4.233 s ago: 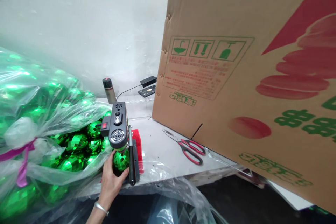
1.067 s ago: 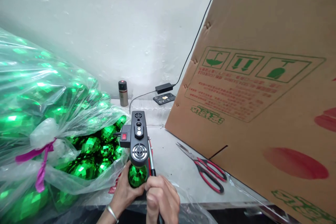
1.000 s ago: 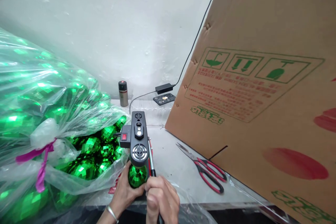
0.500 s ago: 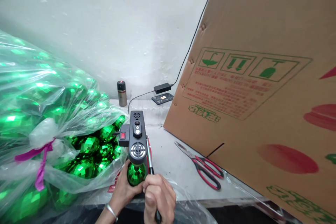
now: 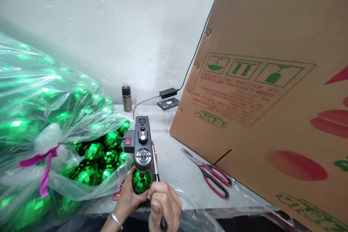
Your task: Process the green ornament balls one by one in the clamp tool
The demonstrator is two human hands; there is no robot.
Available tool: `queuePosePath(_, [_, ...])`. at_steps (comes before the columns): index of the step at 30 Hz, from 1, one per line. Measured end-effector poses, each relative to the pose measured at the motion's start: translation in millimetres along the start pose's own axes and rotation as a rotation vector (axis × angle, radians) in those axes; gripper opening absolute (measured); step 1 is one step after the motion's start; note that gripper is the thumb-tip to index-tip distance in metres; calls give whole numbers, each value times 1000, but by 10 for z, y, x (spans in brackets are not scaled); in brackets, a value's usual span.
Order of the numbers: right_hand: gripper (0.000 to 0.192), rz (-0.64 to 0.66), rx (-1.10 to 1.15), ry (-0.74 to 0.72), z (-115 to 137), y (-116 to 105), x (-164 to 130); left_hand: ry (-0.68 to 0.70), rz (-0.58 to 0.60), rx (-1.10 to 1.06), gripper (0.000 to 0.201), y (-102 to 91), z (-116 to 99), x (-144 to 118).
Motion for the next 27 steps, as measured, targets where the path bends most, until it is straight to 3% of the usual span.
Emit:
queuePosePath(12, [37,38,-3,-51,-34,26,-209,-3,-28,8,78,-39,-36,4])
queuePosePath(18, [35,-30,-13,48,29,-10,149,-2,-32,5,78,-29,-36,35])
queuePosePath(21, [30,4,28,141,12,29,331,-8,-24,-15,80,-29,-23,31])
queuePosePath(24, [30,12,37,188,5,33,379,29,-88,7,78,-129,40,-175])
queuePosePath(27, [29,-1,23,189,1,25,312,143,-224,73,70,-309,123,-659])
Point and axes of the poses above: each hand's wrist, its own x-axis towards the middle knuckle, its own y-axis out of the palm, z = x × y, the point moved 10 cm from there along x, towards the middle knuckle, and after that the axes turned 5 degrees about x, right-handed, at the moved point
